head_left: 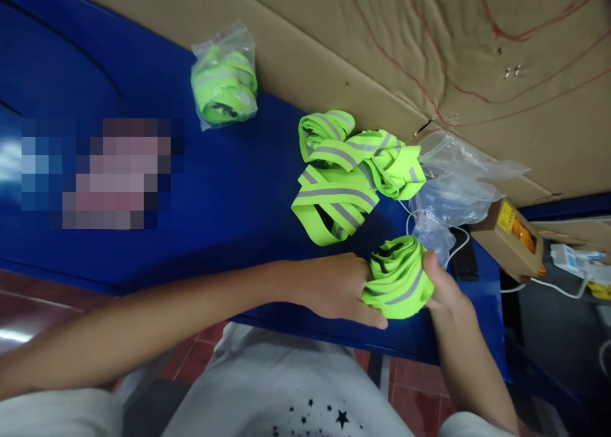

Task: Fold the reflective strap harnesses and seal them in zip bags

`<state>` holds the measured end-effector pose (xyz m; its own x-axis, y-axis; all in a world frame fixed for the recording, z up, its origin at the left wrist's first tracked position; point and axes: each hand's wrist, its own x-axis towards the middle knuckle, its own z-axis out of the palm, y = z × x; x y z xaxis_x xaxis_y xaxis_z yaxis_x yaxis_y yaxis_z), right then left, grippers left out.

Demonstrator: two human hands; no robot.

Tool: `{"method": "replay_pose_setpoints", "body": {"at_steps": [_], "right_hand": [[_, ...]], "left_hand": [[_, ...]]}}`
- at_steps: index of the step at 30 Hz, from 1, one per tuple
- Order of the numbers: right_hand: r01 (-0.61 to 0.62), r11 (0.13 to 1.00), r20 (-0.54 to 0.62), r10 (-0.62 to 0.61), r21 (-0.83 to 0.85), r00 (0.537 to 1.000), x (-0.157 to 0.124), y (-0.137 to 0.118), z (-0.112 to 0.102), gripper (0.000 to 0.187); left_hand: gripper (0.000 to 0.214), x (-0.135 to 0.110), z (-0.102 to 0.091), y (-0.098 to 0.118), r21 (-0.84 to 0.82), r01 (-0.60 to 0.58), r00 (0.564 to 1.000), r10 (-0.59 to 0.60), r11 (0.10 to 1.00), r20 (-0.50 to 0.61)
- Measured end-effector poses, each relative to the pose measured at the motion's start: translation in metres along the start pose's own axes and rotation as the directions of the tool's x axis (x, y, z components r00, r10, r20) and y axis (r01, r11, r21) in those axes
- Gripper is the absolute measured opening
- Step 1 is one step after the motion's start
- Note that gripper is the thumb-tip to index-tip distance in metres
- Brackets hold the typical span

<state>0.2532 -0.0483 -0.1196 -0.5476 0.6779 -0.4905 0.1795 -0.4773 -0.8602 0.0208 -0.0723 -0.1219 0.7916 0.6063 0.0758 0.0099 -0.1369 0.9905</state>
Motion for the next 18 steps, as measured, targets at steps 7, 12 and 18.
{"method": "replay_pose_setpoints", "body": {"at_steps": [7,12,18], "right_hand": [[0.203,0.964,-0.263,-0.243,-0.169,0.934,0.007,-0.006,0.007,0.061],[0.340,0.599,-0.361,-0.751,-0.725,0.553,-0.001,0.000,0.006,0.012],[0.338,0.374,0.007,-0.662,-0.864,0.750,-0.015,-0.002,0.011,0.063]], "left_hand": [[0.012,0.003,0.008,-0.010,0.103,-0.093,0.995,0.089,0.990,0.050],[0.010,0.005,0.011,-0.017,0.146,-0.067,0.998,0.069,0.987,-0.006],[0.015,0.006,0.012,-0.018,0.177,-0.053,0.995,0.067,0.983,-0.072]]}}
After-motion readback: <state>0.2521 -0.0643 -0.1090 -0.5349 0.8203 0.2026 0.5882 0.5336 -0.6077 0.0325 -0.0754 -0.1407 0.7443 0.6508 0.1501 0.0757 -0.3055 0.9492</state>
